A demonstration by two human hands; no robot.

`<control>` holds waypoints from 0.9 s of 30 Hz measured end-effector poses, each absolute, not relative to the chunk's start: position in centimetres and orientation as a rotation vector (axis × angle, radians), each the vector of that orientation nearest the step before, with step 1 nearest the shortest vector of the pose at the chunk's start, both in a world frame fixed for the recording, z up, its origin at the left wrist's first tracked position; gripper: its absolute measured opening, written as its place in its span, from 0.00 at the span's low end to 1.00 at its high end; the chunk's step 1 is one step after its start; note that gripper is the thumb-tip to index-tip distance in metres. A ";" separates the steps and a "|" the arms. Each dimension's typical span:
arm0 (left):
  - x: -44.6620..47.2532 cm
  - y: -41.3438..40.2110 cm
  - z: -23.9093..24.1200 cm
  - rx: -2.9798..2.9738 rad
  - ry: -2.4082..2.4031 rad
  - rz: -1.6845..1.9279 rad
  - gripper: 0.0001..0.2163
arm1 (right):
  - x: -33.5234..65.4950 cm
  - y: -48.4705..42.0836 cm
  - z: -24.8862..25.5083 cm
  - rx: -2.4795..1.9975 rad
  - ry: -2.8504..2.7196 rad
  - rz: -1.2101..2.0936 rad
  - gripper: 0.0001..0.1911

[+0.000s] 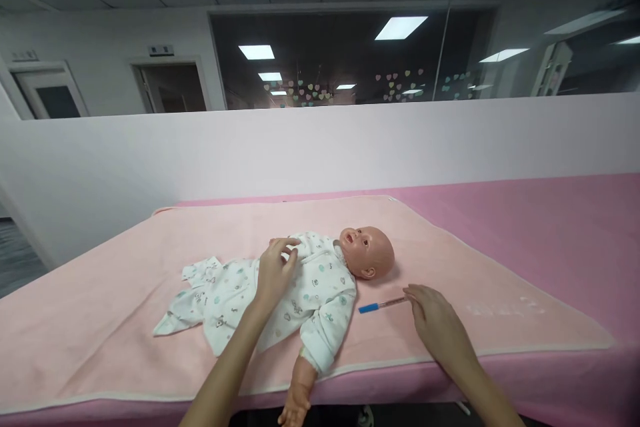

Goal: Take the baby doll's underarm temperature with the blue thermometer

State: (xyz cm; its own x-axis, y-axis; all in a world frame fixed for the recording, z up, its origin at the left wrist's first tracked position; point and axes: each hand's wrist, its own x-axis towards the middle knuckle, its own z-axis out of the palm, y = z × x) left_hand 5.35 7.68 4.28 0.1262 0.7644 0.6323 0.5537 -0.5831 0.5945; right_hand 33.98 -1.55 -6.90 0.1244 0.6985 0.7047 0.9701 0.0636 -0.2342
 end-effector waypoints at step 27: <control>6.3 11.0 2.2 2.035 1.002 0.890 0.15 | 35.0 -1.9 -7.6 -1.785 -1.631 -0.213 0.16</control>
State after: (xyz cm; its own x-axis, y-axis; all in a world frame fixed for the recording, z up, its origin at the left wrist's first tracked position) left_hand 6.29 11.03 2.16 0.4672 0.8417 0.2708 0.3681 -0.4637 0.8059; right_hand 35.05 -1.92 -7.62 0.1939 0.8098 0.5537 0.9250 0.0370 -0.3780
